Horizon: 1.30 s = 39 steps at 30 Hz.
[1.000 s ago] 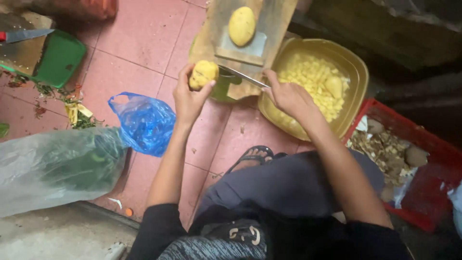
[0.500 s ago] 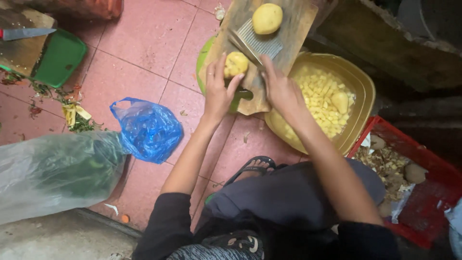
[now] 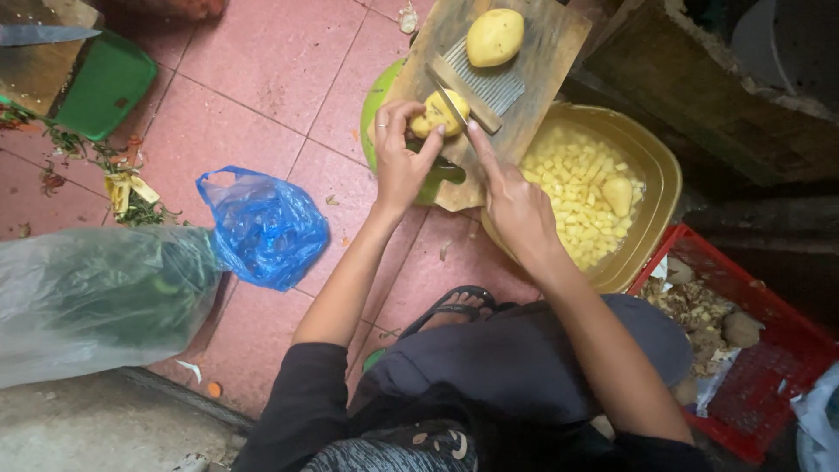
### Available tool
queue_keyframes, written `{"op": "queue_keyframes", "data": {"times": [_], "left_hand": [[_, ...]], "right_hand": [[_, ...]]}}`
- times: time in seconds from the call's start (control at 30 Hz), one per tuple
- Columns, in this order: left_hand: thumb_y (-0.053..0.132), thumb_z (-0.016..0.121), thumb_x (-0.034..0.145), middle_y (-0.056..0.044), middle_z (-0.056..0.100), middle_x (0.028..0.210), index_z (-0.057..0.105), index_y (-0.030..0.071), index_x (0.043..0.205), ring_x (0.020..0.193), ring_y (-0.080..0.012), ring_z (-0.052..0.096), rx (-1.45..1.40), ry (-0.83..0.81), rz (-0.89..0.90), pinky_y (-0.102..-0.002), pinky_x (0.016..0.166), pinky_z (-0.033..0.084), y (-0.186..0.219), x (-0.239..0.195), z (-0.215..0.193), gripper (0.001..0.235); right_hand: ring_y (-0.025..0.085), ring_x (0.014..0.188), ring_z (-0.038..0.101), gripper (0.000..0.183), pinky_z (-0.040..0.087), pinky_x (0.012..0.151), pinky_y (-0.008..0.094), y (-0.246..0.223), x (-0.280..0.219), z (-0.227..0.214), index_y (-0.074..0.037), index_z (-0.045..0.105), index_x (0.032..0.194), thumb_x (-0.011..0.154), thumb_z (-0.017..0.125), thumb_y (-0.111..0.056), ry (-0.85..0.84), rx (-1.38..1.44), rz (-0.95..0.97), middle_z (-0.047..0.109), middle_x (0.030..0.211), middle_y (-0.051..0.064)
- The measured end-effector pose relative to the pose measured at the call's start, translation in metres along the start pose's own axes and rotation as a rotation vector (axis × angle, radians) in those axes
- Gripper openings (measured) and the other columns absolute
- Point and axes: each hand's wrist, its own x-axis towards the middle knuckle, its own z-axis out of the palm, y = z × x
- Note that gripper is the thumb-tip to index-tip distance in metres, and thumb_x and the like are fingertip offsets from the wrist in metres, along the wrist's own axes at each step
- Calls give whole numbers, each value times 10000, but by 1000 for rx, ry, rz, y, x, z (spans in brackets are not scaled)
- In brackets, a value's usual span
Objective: Peeling potatoes using a knife and a vegetable peeler.
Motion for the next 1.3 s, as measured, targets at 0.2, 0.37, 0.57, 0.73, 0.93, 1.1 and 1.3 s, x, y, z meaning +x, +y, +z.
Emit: {"op": "queue_keyframes", "data": {"times": [0.2,0.37,0.57,0.73,0.93,1.1,1.3], "left_hand": [[112,815,849,-119,591,1155,617,44,1126,1111,-284,609,-49,17,5,-384,949,526,-1,4,4,347],[102,828,830,-111,603,1130,622,46,1101,1097,-280,617,-44,26,5,-394,957,525,1,9,7,345],[105,836,816,-118,596,1136,610,42,1092,1108,-290,617,-46,32,23,-392,964,526,-5,7,11,363],[96,841,808,-113,603,1128,616,38,1091,1094,-290,620,-6,32,36,-395,958,525,-7,3,11,366],[118,838,819,-77,595,1085,618,53,1079,958,-222,604,-80,6,-91,-336,796,515,-14,3,9,346],[123,827,847,-52,586,1076,616,64,1085,913,-170,593,-69,7,-119,-291,770,517,-10,1,11,324],[103,824,856,-62,574,1088,614,51,1090,970,-195,588,-46,-16,-100,-308,805,515,-7,-1,4,319]], "right_hand": [[486,717,678,837,521,656,592,-7,4,-2,-333,230,1647,931,483,21,-99,-45,107,678,844,275],[491,735,678,846,514,685,583,-14,16,-26,-306,213,1639,895,458,15,-146,50,93,678,789,278],[496,775,687,849,521,698,578,-10,29,-23,-305,184,1645,902,462,-4,-218,1,92,681,809,300],[483,776,698,791,526,695,571,0,42,6,-366,175,1632,966,463,-53,-257,44,163,692,821,285],[454,752,714,752,533,651,574,9,52,41,-347,152,1671,1033,459,-93,-206,-17,100,713,808,236],[388,656,716,334,537,539,514,18,14,54,-41,550,1079,1079,553,-375,-82,-121,249,713,763,186],[339,578,715,319,545,467,445,20,15,65,-48,513,965,1073,558,-345,-9,-183,141,705,736,189]]}}
